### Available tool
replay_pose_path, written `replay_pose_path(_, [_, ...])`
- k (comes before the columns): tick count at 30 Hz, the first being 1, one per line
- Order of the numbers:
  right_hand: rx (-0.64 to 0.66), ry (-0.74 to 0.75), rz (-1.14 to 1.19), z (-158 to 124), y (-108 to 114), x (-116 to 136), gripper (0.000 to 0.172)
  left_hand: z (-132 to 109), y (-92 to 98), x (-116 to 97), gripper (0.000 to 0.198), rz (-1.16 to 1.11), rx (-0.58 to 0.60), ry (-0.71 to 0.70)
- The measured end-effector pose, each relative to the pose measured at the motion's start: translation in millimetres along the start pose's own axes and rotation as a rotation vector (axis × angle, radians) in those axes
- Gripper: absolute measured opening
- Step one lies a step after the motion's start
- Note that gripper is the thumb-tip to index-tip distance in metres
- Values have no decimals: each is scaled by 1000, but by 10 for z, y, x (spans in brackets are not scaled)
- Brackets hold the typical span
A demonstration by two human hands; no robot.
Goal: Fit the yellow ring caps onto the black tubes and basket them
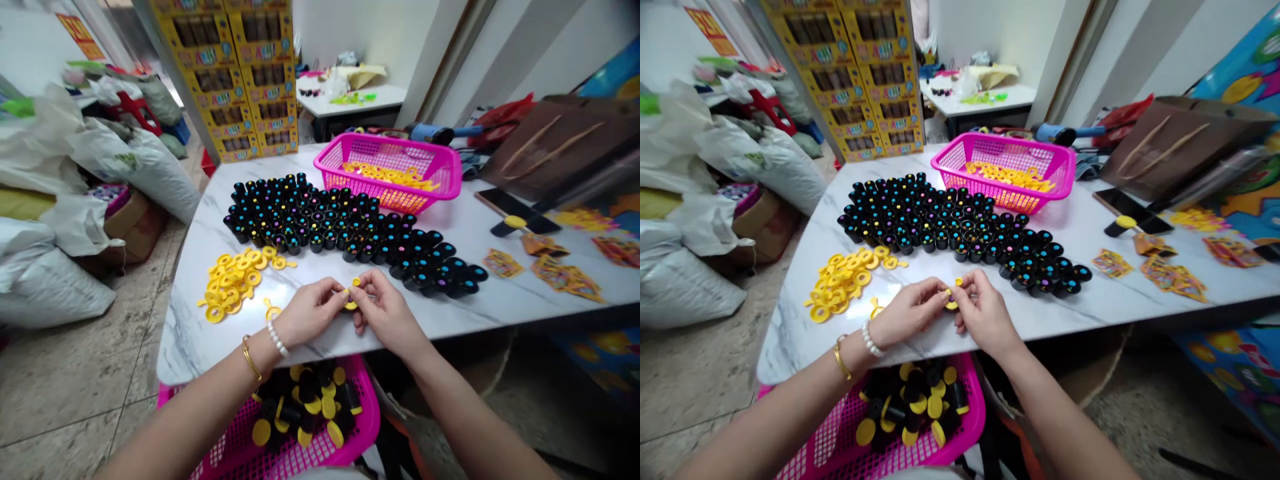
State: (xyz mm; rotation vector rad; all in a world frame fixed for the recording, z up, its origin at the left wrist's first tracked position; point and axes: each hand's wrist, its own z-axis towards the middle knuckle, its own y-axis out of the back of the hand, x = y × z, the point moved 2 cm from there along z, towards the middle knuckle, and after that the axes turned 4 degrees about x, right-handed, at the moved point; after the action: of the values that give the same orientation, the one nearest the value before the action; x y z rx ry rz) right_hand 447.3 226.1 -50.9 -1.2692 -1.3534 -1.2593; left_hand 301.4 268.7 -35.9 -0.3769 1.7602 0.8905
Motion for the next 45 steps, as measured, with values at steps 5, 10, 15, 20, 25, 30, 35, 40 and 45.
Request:
replay_pose_path(5, [-20,53,35,-7,-21,29,28,-110,-104,4,37,281,-224,-221])
replay_pose_path(10, [-19,3,136,41,49,30,32,-109,-134,57,28,337,-300,-224])
replay_pose_path(15, [206,-174,196,191,183,115,33,-113,-139,42,19,395,-202,-265])
replay_pose_path(20, [411,-176,-10,230,148,316,32,-87,-98,-29,16,479,-158,-210])
replay_pose_path(25, [423,-161,-29,209,148,233,34,-58,-140,19,19,503,-163,-166])
replay_pose_path(30, [442,-121,-192,243,118,133,36,-42,-197,104,33,479,-221,-155])
replay_pose_path(35, [296,98,-466,148,41,237,23,4,-212,96,35,545,-284,-108])
replay_pose_path(40, [200,235,-572,-221,-6,345,20,-224,-239,-11,16,625,-227,-121])
replay_pose_path(45, [219,334,-676,-732,-213,211,19,-859,15,52,31,771,-320,-215])
